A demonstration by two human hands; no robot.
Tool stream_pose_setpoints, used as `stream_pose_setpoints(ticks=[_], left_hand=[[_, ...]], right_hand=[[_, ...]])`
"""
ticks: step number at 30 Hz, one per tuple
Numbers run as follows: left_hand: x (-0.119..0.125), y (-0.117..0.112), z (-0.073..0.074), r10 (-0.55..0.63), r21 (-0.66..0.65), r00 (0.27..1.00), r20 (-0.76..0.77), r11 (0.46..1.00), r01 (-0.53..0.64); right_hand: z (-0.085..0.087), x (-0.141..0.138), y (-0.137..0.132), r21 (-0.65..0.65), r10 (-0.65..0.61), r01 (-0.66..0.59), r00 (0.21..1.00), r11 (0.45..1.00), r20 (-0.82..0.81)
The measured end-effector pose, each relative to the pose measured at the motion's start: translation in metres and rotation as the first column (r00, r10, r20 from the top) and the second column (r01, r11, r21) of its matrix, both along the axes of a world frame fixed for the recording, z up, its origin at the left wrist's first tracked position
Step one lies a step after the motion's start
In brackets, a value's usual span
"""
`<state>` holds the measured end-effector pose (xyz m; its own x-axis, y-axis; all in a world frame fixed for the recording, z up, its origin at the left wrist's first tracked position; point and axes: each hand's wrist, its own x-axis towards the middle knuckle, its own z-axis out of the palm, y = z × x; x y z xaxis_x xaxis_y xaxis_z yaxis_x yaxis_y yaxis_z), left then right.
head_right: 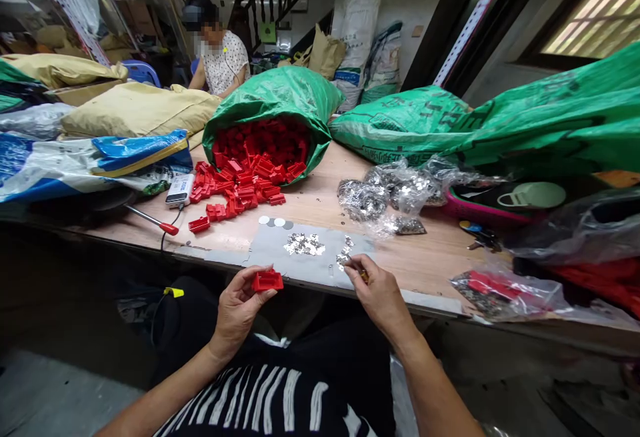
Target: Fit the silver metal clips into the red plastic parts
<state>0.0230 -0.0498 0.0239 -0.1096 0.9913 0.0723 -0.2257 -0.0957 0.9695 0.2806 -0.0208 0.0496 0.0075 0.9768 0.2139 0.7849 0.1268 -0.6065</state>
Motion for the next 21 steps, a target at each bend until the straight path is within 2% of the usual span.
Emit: stream_pose_setpoints(ticks=[5, 10, 15, 21], left_hand=[[0.001, -0.002, 0.004, 0.042, 0.018, 0.998, -0.049, 0.999, -0.041], [-0.002, -0.004, 0.006, 0.035, 0.039, 0.997, -0.072, 0.999, -0.032], [-0.004, -0.005, 0.002, 0.025, 0.141, 0.979, -0.202, 0.99, 0.004], [-0.001, -0.007, -0.003, 0.035, 0.149, 0.982, -0.185, 0.989, -0.007]], right_hand=[[0.015, -0.053, -0.012, -0.015, 0.244, -0.251, 0.952, 0.968, -0.186], [0.016, -0.087, -0.014, 0.06, 0.426, -0.423, 0.884, 0.904, -0.193], [0.012, -0.093, -0.009, 0.078, 0.489, -0.482, 0.858, 0.872, -0.158], [0.007, -0.094, -0.012, 0.14, 0.495, -0.476, 0.853, 0.868, -0.168]])
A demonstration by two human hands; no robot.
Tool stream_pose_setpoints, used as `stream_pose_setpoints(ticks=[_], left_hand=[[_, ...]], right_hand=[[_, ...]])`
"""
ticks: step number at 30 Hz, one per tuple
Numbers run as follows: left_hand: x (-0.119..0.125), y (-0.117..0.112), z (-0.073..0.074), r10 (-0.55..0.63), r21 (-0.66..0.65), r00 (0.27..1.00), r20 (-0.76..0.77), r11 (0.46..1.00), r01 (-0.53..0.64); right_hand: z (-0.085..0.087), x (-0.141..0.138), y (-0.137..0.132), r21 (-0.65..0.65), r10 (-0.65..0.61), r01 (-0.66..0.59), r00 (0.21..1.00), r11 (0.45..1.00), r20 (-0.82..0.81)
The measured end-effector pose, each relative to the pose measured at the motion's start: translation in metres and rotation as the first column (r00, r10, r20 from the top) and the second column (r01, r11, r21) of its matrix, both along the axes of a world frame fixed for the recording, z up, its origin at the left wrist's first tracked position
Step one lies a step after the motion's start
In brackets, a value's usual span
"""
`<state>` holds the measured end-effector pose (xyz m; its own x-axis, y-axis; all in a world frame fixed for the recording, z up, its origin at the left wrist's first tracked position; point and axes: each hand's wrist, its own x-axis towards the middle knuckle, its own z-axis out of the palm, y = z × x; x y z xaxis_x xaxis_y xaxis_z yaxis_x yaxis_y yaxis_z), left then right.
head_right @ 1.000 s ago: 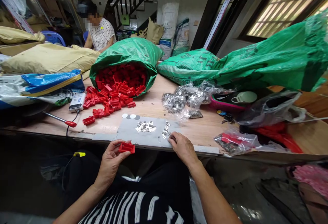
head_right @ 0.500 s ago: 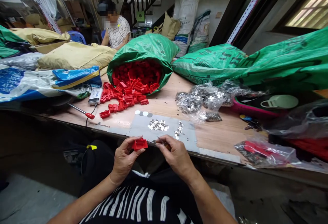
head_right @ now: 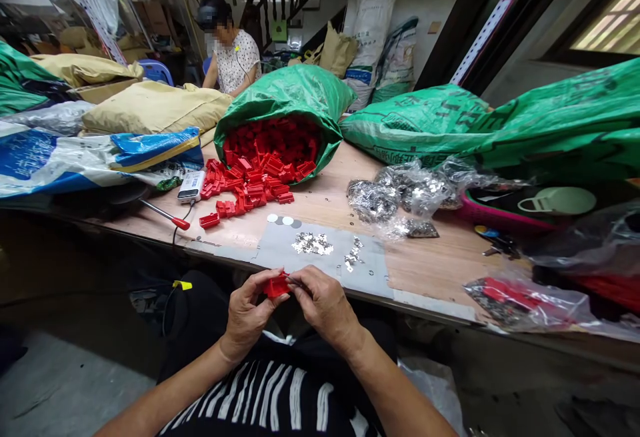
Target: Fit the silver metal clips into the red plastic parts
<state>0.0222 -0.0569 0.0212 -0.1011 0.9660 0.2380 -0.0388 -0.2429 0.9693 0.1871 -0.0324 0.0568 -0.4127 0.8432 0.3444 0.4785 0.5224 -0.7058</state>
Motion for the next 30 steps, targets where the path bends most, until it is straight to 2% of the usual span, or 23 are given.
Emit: stream_pose_setpoints(ticks=[7, 13, 17, 19, 22, 26, 28, 30], left_hand=[[0.0, -0.001, 0.0, 0.011, 0.004, 1.0, 0.009, 1.0, -0.011], [-0.003, 0.001, -0.003, 0.007, 0.097, 0.994, -0.108, 0.995, 0.004], [-0.003, 0.002, -0.002, 0.011, 0.129, 0.99, -0.139, 0.992, 0.008], [-0.002, 0.002, -0.002, 0.007, 0.144, 0.989, -0.145, 0.99, 0.014], [-0.002, 0.001, -0.002, -0.013, 0.168, 0.987, -0.163, 0.985, 0.041], [-0.002, -0.002, -0.006, -0.054, 0.232, 0.974, -0.22, 0.967, 0.106], [-0.002, -0.004, -0.009, -0.069, 0.271, 0.963, -0.259, 0.952, 0.141], [-0.001, -0.005, -0.012, -0.096, 0.254, 0.957, -0.275, 0.953, 0.168]], right_hand=[[-0.004, -0.005, -0.001, 0.016, -0.022, 0.024, 0.995, 1.0, -0.098], [-0.002, 0.003, -0.001, -0.198, 0.011, -0.049, 0.982, 0.979, -0.188], [-0.006, 0.01, 0.003, -0.335, -0.094, 0.008, 0.966, 0.942, -0.241], [-0.008, 0.01, 0.004, -0.383, -0.103, 0.002, 0.964, 0.924, -0.244], [-0.011, 0.006, 0.007, -0.441, -0.069, -0.064, 0.958, 0.895, -0.279], [-0.016, 0.002, 0.009, -0.531, -0.026, -0.194, 0.925, 0.825, -0.379], [-0.021, 0.002, 0.009, -0.564, -0.017, -0.229, 0.918, 0.793, -0.397], [-0.028, 0.003, 0.008, -0.585, -0.02, -0.239, 0.916, 0.775, -0.4]])
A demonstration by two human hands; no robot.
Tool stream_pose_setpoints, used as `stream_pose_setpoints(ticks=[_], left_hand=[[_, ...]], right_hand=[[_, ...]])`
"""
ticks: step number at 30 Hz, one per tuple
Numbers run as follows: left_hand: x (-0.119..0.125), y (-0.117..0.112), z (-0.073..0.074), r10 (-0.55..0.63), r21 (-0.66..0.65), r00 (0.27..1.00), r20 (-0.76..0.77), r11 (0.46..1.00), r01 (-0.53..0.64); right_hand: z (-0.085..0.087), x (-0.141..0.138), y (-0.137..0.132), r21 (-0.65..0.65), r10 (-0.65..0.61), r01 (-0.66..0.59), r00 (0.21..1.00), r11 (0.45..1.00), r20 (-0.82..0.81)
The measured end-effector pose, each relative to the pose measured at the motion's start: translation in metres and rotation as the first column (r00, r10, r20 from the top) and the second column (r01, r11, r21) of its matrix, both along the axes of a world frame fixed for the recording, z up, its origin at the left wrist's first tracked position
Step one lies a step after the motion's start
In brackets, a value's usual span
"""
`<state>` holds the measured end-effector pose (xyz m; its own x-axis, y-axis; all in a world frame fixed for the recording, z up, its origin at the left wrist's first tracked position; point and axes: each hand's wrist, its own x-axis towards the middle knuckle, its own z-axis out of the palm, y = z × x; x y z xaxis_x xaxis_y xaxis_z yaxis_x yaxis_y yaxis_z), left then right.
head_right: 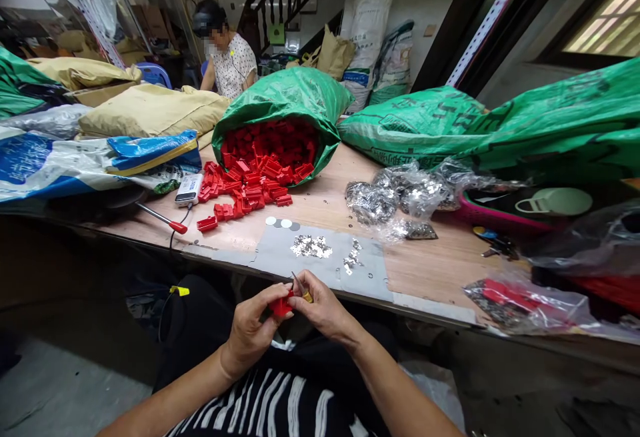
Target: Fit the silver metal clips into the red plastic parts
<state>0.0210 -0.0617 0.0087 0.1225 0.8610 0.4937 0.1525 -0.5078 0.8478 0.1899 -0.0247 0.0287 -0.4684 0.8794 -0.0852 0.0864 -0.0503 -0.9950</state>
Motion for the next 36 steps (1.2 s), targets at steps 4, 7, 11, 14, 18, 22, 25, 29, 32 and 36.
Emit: stream_pose_setpoints(ticks=[4, 7, 11, 14, 18, 22, 25, 29, 32, 36], left_hand=[[0.003, 0.004, -0.005, -0.007, -0.242, 0.995, 0.102, 0.97, 0.032], [0.004, 0.008, -0.003, 0.052, -0.397, 0.963, 0.264, 0.916, 0.06], [0.0, 0.013, 0.001, 0.127, -0.49, 0.902, 0.413, 0.866, 0.102], [-0.003, 0.015, 0.0, 0.162, -0.522, 0.859, 0.486, 0.842, 0.137], [-0.007, 0.016, -0.003, 0.192, -0.551, 0.83, 0.523, 0.819, 0.158], [-0.009, 0.017, -0.006, 0.218, -0.559, 0.812, 0.542, 0.815, 0.154], [-0.009, 0.018, -0.006, 0.224, -0.559, 0.802, 0.553, 0.814, 0.159], [-0.01, 0.017, -0.006, 0.227, -0.557, 0.801, 0.554, 0.816, 0.154], [-0.011, 0.017, -0.007, 0.227, -0.55, 0.812, 0.538, 0.824, 0.134], [-0.011, 0.017, -0.005, 0.228, -0.543, 0.822, 0.522, 0.832, 0.113]], right_hand=[[-0.008, 0.005, 0.002, 0.006, -0.02, 0.02, 0.997, 1.0, 0.071], [-0.004, 0.012, 0.014, 0.095, -0.046, 0.026, 0.976, 0.995, 0.212], [0.005, 0.019, 0.038, 0.371, -0.262, 0.075, 0.834, 0.926, 0.486], [0.007, 0.019, 0.054, 0.502, -0.37, 0.02, 0.701, 0.865, 0.609], [0.005, 0.017, 0.066, 0.544, -0.419, -0.045, 0.585, 0.838, 0.694], [0.005, 0.017, 0.071, 0.533, -0.425, -0.074, 0.517, 0.843, 0.743], [0.003, 0.019, 0.072, 0.534, -0.415, -0.101, 0.514, 0.84, 0.751], [-0.001, 0.021, 0.075, 0.527, -0.391, -0.123, 0.534, 0.841, 0.749], [-0.002, 0.021, 0.076, 0.538, -0.4, -0.11, 0.55, 0.836, 0.733], [-0.001, 0.022, 0.074, 0.542, -0.409, -0.059, 0.589, 0.839, 0.697]])
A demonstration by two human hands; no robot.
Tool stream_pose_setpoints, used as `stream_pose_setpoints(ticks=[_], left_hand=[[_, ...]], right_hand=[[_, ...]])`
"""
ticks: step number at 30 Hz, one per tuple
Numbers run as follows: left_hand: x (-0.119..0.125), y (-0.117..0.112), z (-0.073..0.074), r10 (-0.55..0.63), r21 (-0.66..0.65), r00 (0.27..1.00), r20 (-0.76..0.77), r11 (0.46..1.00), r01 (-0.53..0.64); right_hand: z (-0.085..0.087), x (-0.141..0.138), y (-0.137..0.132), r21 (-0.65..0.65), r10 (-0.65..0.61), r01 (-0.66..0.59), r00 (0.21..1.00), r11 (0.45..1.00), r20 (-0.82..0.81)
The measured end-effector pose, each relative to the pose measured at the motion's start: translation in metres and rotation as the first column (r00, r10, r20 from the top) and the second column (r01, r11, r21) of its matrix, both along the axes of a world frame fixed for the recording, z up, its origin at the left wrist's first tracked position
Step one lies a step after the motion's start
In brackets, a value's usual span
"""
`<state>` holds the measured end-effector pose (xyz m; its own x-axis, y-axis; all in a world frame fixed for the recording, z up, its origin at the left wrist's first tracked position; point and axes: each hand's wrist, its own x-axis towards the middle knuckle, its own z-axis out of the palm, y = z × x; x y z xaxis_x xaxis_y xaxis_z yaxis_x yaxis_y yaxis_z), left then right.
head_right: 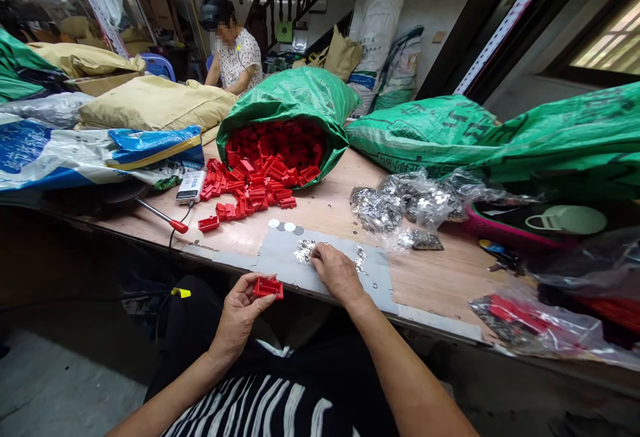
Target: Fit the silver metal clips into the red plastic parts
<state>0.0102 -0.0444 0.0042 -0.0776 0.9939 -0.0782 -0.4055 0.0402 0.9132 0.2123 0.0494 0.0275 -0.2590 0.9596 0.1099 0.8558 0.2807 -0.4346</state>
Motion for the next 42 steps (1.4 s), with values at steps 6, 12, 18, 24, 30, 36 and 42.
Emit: stream_pose_setpoints(ticks=[6, 12, 18, 24, 30, 36, 42], left_hand=[[0.001, 0.003, 0.007, -0.021, -0.021, 0.995, 0.101, 1.0, 0.023], [0.003, 0.004, 0.016, -0.046, -0.093, 0.98, 0.196, 0.994, 0.066], [0.002, 0.006, 0.028, -0.094, -0.078, 0.952, 0.293, 0.99, 0.121], [0.002, 0.007, 0.032, -0.136, -0.081, 0.953, 0.27, 0.983, 0.163], [0.005, 0.003, 0.034, -0.195, -0.05, 0.945, 0.261, 0.975, 0.215], [0.008, 0.001, 0.029, -0.196, -0.026, 0.959, 0.205, 0.978, 0.206], [0.015, -0.002, 0.017, -0.196, 0.039, 0.975, 0.107, 0.98, 0.193]], right_hand=[[0.015, -0.005, -0.016, -0.059, 0.039, -0.058, 0.957, 0.997, -0.287], [0.028, -0.026, -0.046, -0.061, 0.195, -0.253, 0.858, 0.965, -0.475], [0.024, -0.033, -0.053, 0.033, 0.339, -0.368, 0.814, 0.929, -0.472], [0.026, -0.027, -0.055, 0.03, 0.443, -0.478, 0.786, 0.878, -0.431], [0.024, -0.025, -0.06, -0.173, 0.242, -0.444, 0.729, 0.879, -0.641], [0.022, -0.021, -0.064, -0.296, 0.038, -0.39, 0.656, 0.872, -0.754], [0.013, -0.025, -0.068, -0.351, -0.059, -0.384, 0.599, 0.854, -0.798]])
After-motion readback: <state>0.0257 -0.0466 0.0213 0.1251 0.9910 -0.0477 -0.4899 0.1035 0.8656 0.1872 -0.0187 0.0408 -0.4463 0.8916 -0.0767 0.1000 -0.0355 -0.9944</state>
